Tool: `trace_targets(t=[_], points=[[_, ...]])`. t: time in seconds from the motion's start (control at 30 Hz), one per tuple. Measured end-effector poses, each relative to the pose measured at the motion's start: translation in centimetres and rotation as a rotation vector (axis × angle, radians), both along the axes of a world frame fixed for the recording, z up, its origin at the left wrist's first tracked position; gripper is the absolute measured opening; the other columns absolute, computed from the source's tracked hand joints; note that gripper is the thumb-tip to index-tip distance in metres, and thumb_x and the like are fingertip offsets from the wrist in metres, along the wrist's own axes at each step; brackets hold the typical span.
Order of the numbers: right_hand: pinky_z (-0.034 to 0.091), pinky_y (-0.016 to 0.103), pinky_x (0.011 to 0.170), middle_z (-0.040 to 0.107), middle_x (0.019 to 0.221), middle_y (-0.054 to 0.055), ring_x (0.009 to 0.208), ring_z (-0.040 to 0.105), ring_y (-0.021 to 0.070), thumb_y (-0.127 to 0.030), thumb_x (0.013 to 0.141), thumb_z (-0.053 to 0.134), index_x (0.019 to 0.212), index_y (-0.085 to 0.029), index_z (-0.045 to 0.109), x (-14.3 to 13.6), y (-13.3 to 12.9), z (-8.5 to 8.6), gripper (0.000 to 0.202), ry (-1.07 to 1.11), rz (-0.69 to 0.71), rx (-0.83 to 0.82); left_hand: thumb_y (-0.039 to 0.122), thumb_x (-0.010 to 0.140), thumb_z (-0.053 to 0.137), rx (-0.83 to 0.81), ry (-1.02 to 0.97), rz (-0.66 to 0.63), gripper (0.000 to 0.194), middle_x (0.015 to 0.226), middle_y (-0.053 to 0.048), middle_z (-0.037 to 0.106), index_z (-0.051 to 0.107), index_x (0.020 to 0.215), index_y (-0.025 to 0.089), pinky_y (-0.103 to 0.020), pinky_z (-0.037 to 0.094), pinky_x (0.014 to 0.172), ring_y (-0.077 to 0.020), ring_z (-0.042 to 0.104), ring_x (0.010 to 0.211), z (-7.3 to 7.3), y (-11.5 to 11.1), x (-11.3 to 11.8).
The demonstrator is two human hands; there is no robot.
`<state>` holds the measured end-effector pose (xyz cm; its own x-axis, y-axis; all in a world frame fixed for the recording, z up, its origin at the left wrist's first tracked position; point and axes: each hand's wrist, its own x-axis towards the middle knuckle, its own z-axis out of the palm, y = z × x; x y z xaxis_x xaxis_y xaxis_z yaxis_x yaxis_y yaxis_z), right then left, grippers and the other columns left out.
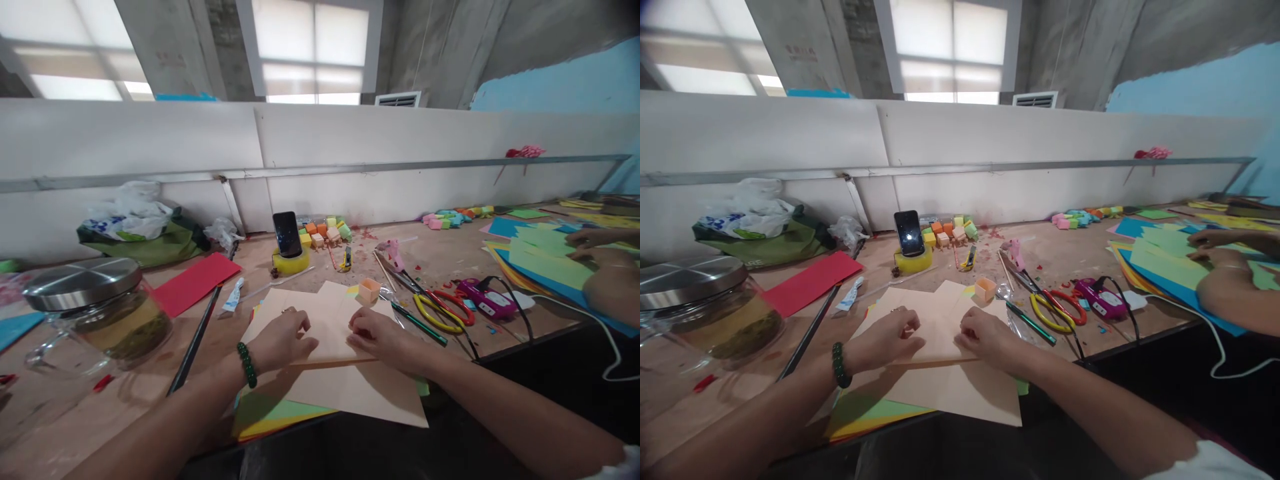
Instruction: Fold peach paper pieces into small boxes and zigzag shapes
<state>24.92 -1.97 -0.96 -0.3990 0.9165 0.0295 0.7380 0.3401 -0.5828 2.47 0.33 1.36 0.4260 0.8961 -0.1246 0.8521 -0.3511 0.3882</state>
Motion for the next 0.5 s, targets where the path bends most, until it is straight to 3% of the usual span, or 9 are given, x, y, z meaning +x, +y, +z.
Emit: trace_targets(t=[0.13,0.37,0.5], points=[[0.036,0.023,0.060,0.056,0.083,0.001,0.065,0.049,0.0105,-0.014,0.079,0.060,0.067,-0.015,0.056,-0.5,0.1,0.2,0.013,-0.031,-0.012,-0.005,0.039,0.065,0.069,-0.170,-0.072,0.044,0.045,0.084,-0.005,0.065,0.057,0.101,0.014,-0.028,0.040,0.060,-0.0234,0.061,0.076,-0.2,0.8,0.7],[0.037,0.023,0.059,0.058,0.088,0.002,0.066,0.052,0.0106,-0.008,0.079,0.054,0.068,-0.017,0.053,-0.3,-0.3,-1.3,0.014,0.016,0.001,0.098,0.039,0.063,0.070,-0.231,-0.231,0.067,0.040,0.073,0.001,0.058,0.057,0.093,0.015,-0.026,0.037,0.058,-0.0199,0.057,0.072,-1.4,1.2,0.9],[0.041,0.025,0.064,0.059,0.087,0.004,0.071,0.054,0.0135,-0.006,0.078,0.052,0.072,-0.018,0.051,-0.1,-0.7,-2.9,0.014,0.013,0.024,0.276,0.034,0.056,0.076,-0.240,-0.421,0.129,0.056,0.081,0.000,0.056,0.054,0.104,0.014,-0.026,0.043,0.061,-0.0168,0.056,0.072,-1.9,1.0,0.8]])
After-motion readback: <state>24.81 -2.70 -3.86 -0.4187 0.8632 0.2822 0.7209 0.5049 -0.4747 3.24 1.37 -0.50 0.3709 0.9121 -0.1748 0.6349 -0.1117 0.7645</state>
